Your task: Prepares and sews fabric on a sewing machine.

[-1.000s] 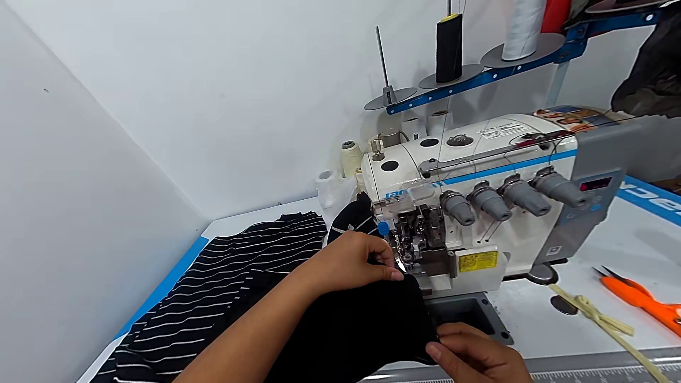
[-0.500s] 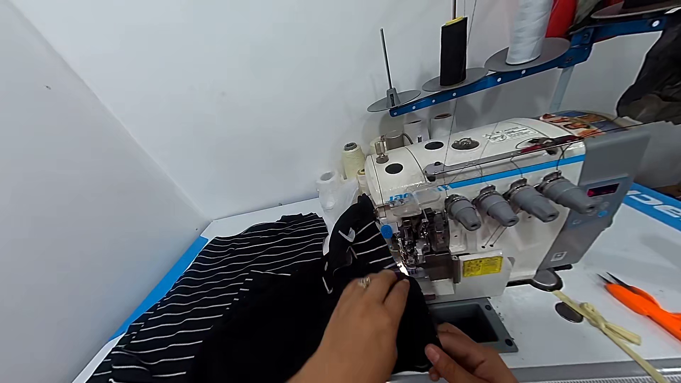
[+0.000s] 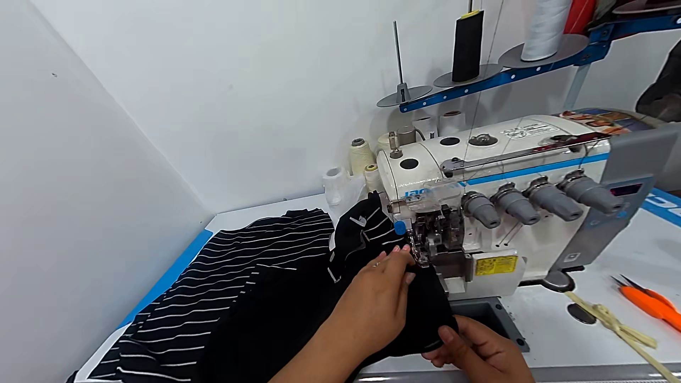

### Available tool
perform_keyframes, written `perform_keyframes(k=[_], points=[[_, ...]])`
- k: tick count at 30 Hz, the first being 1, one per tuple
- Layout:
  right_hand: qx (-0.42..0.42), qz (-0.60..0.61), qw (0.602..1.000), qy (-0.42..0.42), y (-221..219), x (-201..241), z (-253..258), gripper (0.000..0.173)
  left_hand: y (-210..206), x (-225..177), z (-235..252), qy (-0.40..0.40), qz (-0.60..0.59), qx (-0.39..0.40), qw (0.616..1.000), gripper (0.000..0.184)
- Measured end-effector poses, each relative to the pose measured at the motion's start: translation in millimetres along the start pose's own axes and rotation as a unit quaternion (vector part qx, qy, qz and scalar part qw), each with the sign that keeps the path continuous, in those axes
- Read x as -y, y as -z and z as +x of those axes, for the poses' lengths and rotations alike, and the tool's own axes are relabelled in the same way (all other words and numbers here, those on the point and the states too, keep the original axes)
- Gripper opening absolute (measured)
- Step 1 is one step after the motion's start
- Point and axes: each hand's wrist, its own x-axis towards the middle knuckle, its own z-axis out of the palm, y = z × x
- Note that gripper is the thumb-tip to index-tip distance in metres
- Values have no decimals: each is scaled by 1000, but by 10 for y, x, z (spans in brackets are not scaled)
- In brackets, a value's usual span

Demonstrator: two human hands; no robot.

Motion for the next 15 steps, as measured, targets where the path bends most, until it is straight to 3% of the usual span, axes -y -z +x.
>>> perform_keyframes(k=[3, 5, 11, 13, 15], points=[[-11, -4, 1000, -9, -31, 29, 63, 17, -51, -45, -112, -102, 26, -81, 991, 25], [-30, -11, 999, -16, -64, 56, 149, 17, -56, -102, -176, -151, 39, -78, 985, 25], [-36, -52, 997, -43, -64, 139, 292, 26, -27, 12, -105, -134, 38, -68, 988, 29], [-33, -122, 992, 10, 80, 168, 199, 20, -21, 99, -44, -118, 19, -64, 991, 29], [-66, -279, 948, 138, 444, 163, 115, 16, -13, 217, 32, -98, -12, -55, 994, 29]])
